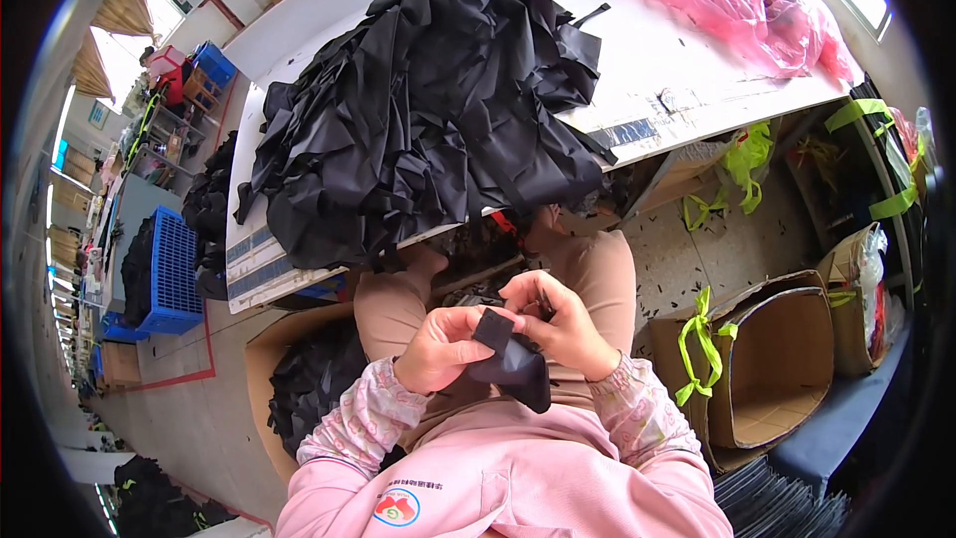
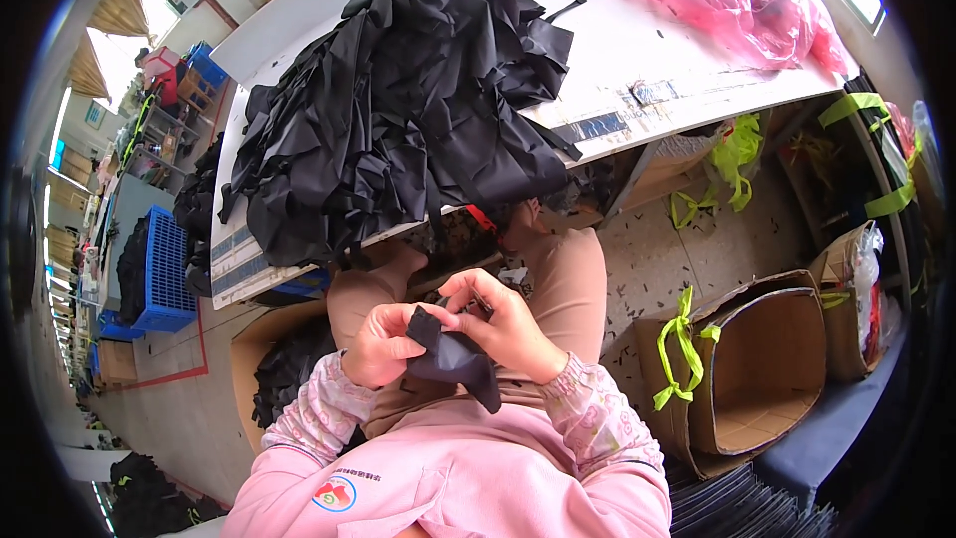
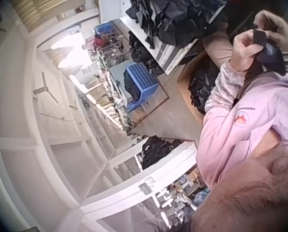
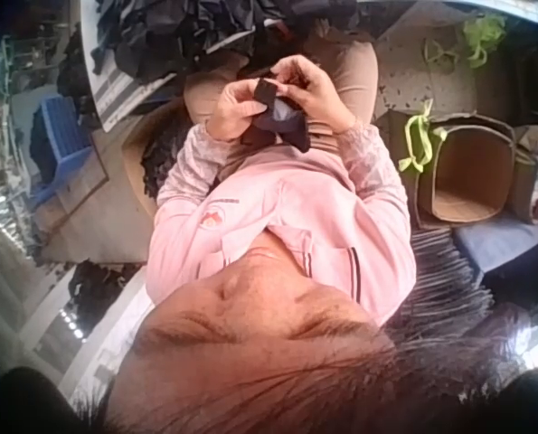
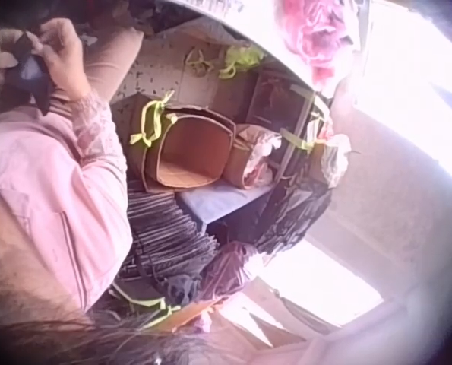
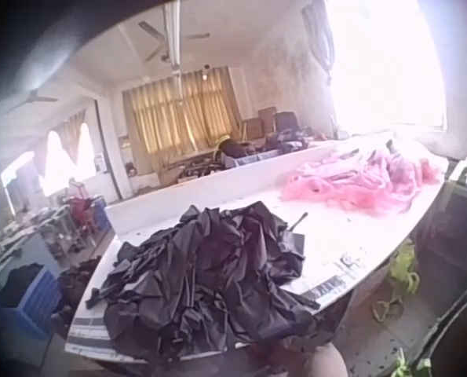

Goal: Trimming excess fabric pieces with a pair of scissors at a workstation.

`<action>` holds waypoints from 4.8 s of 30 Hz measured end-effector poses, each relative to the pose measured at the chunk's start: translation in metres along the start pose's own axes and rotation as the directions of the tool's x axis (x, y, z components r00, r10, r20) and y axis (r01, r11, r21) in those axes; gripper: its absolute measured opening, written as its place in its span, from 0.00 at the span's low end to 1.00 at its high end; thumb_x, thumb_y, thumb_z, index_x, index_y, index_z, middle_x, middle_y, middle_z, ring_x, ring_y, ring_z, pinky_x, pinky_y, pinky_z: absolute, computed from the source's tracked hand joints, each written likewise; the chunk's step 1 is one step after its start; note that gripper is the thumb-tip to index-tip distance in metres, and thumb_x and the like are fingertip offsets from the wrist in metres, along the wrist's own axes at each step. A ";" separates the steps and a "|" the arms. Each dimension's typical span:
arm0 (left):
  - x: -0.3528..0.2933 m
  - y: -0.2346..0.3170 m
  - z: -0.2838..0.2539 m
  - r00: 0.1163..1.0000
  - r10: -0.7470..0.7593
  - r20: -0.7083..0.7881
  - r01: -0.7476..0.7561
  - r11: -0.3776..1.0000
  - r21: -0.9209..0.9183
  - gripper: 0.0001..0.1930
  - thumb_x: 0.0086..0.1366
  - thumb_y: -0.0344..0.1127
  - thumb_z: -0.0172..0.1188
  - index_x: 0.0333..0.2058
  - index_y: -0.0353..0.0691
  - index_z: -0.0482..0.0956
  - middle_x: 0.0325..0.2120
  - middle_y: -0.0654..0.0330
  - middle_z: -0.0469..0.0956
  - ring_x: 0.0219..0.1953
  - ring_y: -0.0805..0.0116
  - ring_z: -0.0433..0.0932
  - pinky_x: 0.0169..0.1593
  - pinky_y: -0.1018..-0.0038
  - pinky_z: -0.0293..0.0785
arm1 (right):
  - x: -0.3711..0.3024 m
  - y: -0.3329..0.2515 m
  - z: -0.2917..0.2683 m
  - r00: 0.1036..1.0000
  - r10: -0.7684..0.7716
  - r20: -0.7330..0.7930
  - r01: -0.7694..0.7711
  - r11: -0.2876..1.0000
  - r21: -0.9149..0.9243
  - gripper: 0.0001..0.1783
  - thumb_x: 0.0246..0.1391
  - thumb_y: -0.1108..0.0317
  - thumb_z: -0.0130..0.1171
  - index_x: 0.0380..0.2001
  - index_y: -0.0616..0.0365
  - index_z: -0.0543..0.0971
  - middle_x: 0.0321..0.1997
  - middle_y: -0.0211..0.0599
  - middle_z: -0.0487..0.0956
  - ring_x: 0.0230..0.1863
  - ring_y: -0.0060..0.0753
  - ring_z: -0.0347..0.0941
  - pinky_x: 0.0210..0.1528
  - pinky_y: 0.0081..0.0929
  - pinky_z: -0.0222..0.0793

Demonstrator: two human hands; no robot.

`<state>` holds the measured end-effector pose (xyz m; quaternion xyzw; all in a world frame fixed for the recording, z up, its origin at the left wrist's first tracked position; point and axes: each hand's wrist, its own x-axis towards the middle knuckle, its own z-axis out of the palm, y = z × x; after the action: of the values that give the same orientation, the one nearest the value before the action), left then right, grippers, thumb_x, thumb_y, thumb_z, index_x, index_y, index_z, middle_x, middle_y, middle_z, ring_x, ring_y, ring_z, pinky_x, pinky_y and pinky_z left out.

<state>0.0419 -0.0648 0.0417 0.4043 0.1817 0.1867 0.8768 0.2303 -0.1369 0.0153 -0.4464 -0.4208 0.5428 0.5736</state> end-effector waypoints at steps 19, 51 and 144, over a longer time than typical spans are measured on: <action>0.001 -0.018 -0.004 0.746 0.621 -0.241 -0.377 0.691 0.617 0.07 0.60 0.17 0.59 0.38 0.29 0.76 0.37 0.64 0.71 0.38 0.77 0.73 0.44 0.82 0.69 | -0.022 -0.001 0.025 0.956 0.263 0.132 -0.291 0.912 0.288 0.13 0.65 0.58 0.51 0.31 0.55 0.69 0.17 0.21 0.67 0.14 0.10 0.58 0.16 0.12 0.51; -0.004 -0.029 0.000 0.713 0.670 -0.208 -0.286 0.548 0.786 0.08 0.53 0.19 0.65 0.34 0.32 0.80 0.34 0.61 0.75 0.33 0.76 0.73 0.33 0.82 0.67 | -0.016 0.003 0.037 0.984 -0.160 -0.081 0.122 0.929 -0.351 0.16 0.56 0.61 0.63 0.31 0.62 0.70 0.16 0.41 0.67 0.14 0.32 0.64 0.18 0.29 0.60; 0.022 0.032 -0.037 0.690 -0.603 0.400 0.422 0.785 0.454 0.04 0.58 0.23 0.62 0.31 0.30 0.78 0.32 0.64 0.73 0.36 0.77 0.72 0.42 0.78 0.69 | -0.017 -0.036 -0.016 0.832 0.011 0.554 0.394 0.693 -0.604 0.20 0.54 0.51 0.60 0.28 0.60 0.75 0.15 0.45 0.73 0.19 0.51 0.72 0.23 0.40 0.66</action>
<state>0.0380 -0.0113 0.0402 0.5101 0.0702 -0.2201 0.8285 0.2537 -0.1552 0.0463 -0.4173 -0.7771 0.3767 0.2829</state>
